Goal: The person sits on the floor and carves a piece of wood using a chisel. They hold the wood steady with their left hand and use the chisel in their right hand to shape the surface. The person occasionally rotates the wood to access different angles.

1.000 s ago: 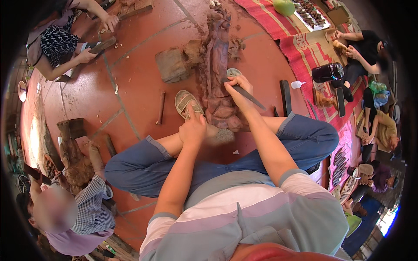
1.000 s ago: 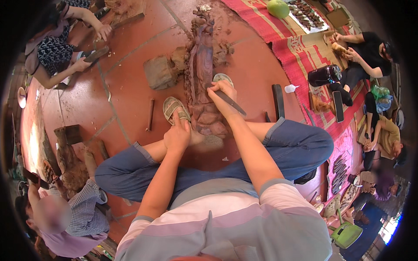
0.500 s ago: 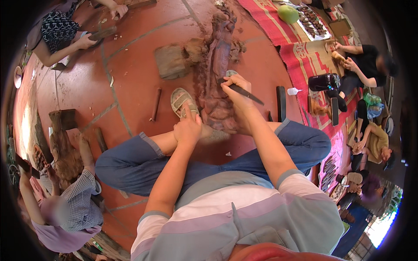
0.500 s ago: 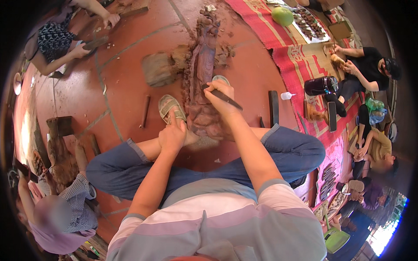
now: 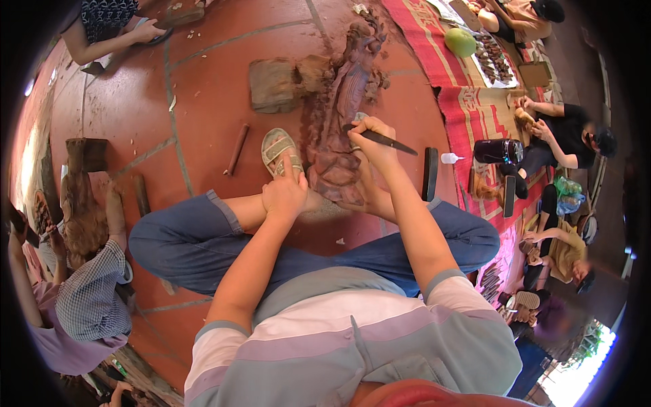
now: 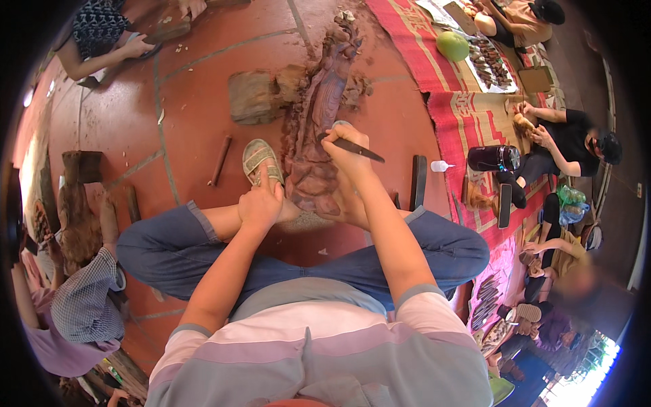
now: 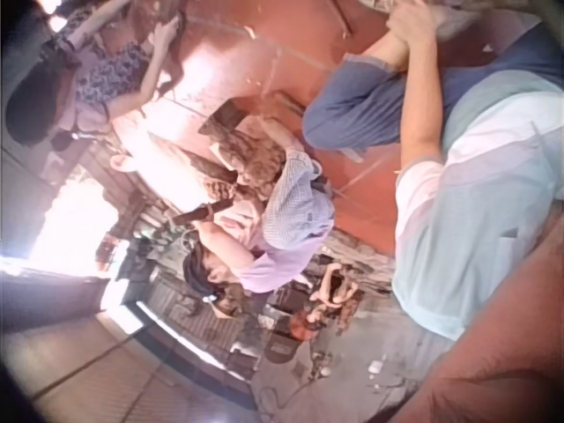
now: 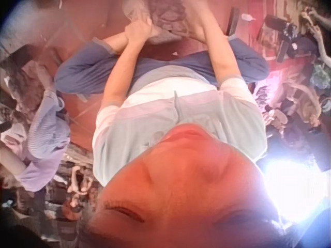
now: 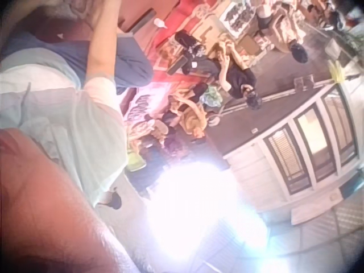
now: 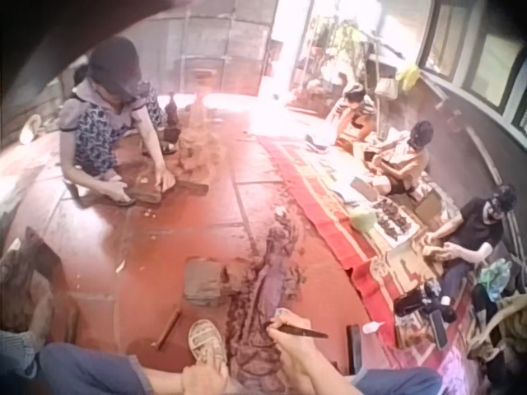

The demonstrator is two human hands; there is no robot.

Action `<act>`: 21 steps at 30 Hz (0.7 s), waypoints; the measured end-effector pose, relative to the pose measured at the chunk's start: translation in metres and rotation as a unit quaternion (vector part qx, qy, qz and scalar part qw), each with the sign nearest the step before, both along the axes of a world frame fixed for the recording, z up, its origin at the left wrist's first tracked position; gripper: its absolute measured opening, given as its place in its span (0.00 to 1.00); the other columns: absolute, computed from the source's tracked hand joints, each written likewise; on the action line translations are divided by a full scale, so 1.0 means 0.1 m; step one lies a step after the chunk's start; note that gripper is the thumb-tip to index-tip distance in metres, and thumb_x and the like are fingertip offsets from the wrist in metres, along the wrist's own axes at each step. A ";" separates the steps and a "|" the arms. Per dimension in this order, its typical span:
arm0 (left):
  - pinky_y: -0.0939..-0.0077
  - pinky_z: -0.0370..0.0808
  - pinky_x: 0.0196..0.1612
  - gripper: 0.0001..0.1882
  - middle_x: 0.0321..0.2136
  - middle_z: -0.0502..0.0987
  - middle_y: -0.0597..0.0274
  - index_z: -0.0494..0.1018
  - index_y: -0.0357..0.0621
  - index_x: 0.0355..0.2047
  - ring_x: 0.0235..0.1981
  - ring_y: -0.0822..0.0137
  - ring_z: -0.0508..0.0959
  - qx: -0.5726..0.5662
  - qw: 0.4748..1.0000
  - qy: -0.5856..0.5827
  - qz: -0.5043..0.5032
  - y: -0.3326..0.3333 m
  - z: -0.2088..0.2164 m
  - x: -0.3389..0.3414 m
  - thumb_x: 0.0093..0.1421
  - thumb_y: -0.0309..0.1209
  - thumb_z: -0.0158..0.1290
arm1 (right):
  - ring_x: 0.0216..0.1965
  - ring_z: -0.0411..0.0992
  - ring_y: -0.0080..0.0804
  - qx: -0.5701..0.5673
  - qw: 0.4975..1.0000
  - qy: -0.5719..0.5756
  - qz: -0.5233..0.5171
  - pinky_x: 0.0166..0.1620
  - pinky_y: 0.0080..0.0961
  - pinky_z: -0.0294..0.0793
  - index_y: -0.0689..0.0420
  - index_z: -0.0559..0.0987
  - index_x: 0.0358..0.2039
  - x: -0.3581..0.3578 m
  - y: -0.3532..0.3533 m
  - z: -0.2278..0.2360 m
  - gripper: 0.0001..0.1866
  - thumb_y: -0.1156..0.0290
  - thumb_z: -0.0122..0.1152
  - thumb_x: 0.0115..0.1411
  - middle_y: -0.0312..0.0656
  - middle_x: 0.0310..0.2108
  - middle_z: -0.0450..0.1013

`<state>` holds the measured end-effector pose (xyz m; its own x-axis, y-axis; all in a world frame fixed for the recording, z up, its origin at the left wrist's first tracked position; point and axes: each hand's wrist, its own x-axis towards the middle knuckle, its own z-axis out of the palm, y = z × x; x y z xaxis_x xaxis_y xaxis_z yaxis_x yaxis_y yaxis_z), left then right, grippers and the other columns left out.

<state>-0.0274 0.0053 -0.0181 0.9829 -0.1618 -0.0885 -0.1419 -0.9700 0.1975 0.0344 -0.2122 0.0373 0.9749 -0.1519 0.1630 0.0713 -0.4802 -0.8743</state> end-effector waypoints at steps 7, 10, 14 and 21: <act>0.62 0.75 0.21 0.35 0.15 0.75 0.53 0.55 0.41 0.62 0.15 0.54 0.77 -0.001 1.000 0.007 0.002 0.00 -0.01 -0.01 0.59 0.47 0.44 | 0.31 0.76 0.35 -0.047 0.997 -0.055 -0.006 0.34 0.26 0.73 0.62 0.75 0.20 0.00 0.06 -0.05 0.05 0.78 0.63 0.43 0.44 0.24 0.73; 0.61 0.75 0.21 0.35 0.15 0.75 0.53 0.55 0.41 0.62 0.15 0.54 0.77 0.006 1.000 0.001 0.003 0.00 -0.03 -0.01 0.59 0.47 0.45 | 0.31 0.76 0.35 -0.079 0.997 -0.005 0.001 0.34 0.26 0.73 0.62 0.75 0.21 0.05 0.04 0.01 0.05 0.79 0.63 0.43 0.44 0.24 0.72; 0.59 0.76 0.23 0.35 0.16 0.75 0.50 0.55 0.40 0.62 0.16 0.52 0.77 0.003 1.000 0.024 0.007 -0.01 0.01 0.00 0.59 0.47 0.45 | 0.34 0.77 0.33 -0.014 0.999 -0.035 -0.023 0.36 0.25 0.73 0.62 0.75 0.21 -0.02 0.09 -0.05 0.05 0.78 0.63 0.44 0.44 0.24 0.73; 0.56 0.75 0.24 0.35 0.16 0.76 0.47 0.56 0.40 0.62 0.18 0.49 0.78 -0.079 0.994 0.071 0.024 -0.03 -0.05 0.14 0.57 0.46 0.46 | 0.37 0.75 0.30 0.041 0.998 -0.034 -0.038 0.40 0.24 0.71 0.63 0.75 0.20 -0.08 0.09 -0.04 0.06 0.78 0.64 0.45 0.41 0.24 0.74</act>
